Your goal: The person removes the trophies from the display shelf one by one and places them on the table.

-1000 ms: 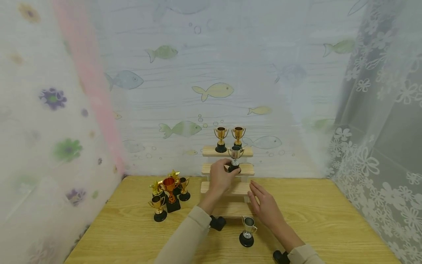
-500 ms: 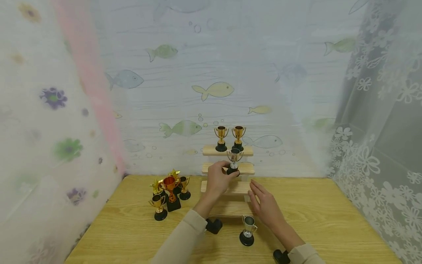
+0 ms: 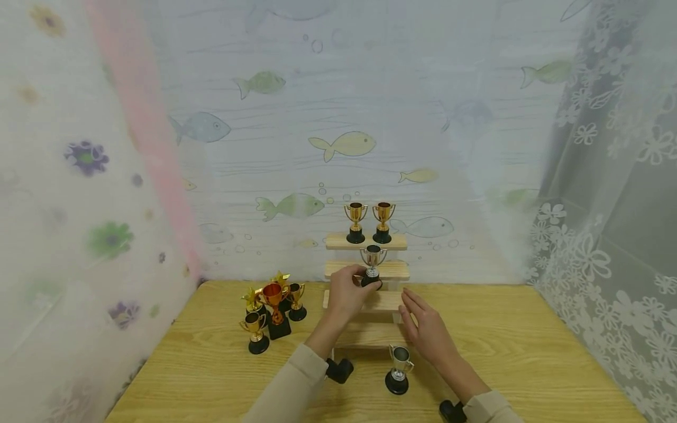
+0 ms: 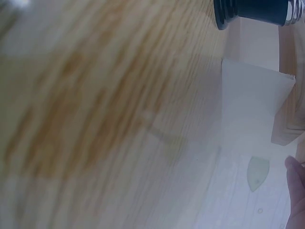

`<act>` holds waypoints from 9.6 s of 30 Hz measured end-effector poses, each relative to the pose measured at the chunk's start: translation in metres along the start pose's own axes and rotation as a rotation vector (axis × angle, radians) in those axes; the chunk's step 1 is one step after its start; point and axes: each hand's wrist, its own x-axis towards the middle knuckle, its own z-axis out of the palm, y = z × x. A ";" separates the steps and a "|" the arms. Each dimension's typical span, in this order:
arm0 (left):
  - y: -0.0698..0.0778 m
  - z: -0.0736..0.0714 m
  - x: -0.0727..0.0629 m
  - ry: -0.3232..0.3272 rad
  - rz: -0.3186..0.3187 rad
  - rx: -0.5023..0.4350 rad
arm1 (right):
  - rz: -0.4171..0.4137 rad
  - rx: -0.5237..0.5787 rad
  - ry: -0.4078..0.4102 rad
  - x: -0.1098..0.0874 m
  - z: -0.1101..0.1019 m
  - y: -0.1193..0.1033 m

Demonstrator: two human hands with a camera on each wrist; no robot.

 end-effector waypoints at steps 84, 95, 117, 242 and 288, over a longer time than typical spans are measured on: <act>-0.036 -0.014 -0.086 -0.255 0.034 -0.042 | -0.030 -0.016 0.033 0.000 -0.001 -0.001; -0.036 -0.015 -0.101 -0.298 0.017 -0.072 | -0.053 -0.018 0.054 -0.001 0.000 0.000; -0.042 -0.018 -0.113 -0.532 -0.044 -0.157 | -0.037 -0.019 0.034 -0.001 0.000 -0.001; -0.001 -0.036 0.075 -0.105 -0.011 0.167 | -0.012 -0.023 0.010 0.000 -0.003 -0.001; -0.001 -0.022 0.084 0.159 -0.091 0.055 | -0.025 -0.041 0.026 0.000 -0.002 -0.004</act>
